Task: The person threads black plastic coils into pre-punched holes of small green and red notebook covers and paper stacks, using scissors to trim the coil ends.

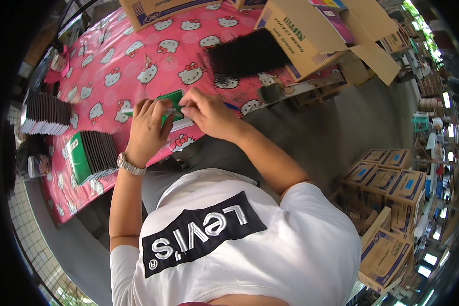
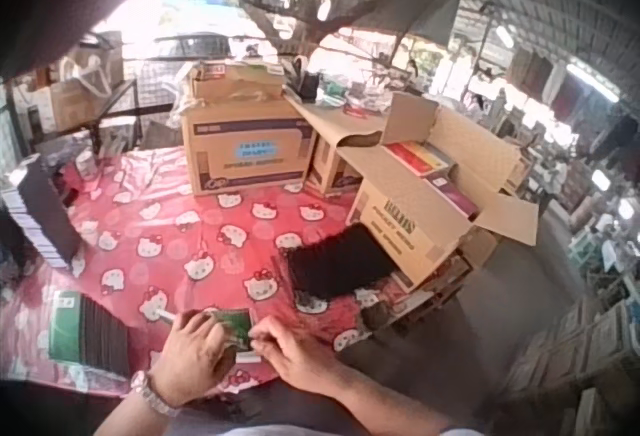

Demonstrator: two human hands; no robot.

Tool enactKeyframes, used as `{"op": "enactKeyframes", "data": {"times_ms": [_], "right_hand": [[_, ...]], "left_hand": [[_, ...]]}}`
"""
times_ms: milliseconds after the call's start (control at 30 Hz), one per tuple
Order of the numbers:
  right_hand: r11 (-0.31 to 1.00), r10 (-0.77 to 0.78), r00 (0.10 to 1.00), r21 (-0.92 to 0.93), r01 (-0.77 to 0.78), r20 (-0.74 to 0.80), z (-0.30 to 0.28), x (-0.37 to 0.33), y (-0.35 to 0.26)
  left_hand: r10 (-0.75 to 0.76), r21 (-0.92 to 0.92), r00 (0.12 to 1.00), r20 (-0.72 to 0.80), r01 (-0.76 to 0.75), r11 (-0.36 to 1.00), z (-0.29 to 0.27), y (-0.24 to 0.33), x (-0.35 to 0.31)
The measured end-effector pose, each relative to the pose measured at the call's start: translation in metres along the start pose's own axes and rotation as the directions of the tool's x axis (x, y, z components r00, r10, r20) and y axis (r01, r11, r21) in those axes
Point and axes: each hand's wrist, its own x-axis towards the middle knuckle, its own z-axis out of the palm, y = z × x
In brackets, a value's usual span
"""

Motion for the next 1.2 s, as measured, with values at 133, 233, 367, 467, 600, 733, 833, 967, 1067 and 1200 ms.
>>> {"op": "enactKeyframes", "data": {"times_ms": [133,233,367,467,600,733,833,967,1067,1200], "right_hand": [[0.915,-0.269,0.962,-0.326,0.238,-0.053,0.006,0.003,-0.013],[0.997,0.068,0.998,0.041,-0.068,-0.003,0.004,0.006,-0.008],[0.908,0.289,0.867,-0.171,-0.383,-0.406,-0.052,0.001,0.076],[0.371,0.388,0.747,-0.65,-0.663,-0.54,-0.099,-0.054,0.151],[0.554,0.265,0.88,-0.686,-0.473,-0.393,-0.125,-0.077,0.189],[0.933,0.232,0.97,0.263,-0.244,0.077,-0.086,-0.006,0.059],[0.844,-0.032,0.913,0.5,-0.193,0.406,-0.058,0.03,0.014],[0.796,0.009,0.875,0.525,-0.299,0.485,-0.049,0.049,0.018],[0.865,-0.014,0.835,0.425,-0.265,0.55,-0.049,0.048,0.022],[0.767,-0.103,0.859,0.59,-0.252,0.502,-0.042,0.049,0.019]], "left_hand": [[0.006,0.005,0.994,0.105,-0.007,1.0,-0.008,0.0,0.001],[0.024,-0.015,0.995,0.096,-0.023,1.0,-0.01,0.001,0.002],[-0.007,-0.022,0.985,0.175,0.011,1.0,-0.01,-0.006,0.0],[0.056,-0.002,0.989,0.135,-0.056,0.998,0.0,-0.02,-0.005],[-0.15,0.254,0.988,-0.024,0.151,0.955,-0.004,0.004,-0.004],[-0.181,0.137,0.981,0.069,0.171,0.976,-0.005,-0.011,-0.015],[-0.152,0.071,0.984,0.096,0.146,0.987,-0.006,-0.006,-0.008],[-0.159,0.037,0.985,0.063,0.156,0.987,-0.005,-0.01,-0.01],[-0.143,0.026,0.989,0.026,0.142,0.989,-0.002,-0.013,-0.01],[-0.153,0.02,0.988,0.009,0.153,0.988,0.0,-0.013,-0.009]]}}
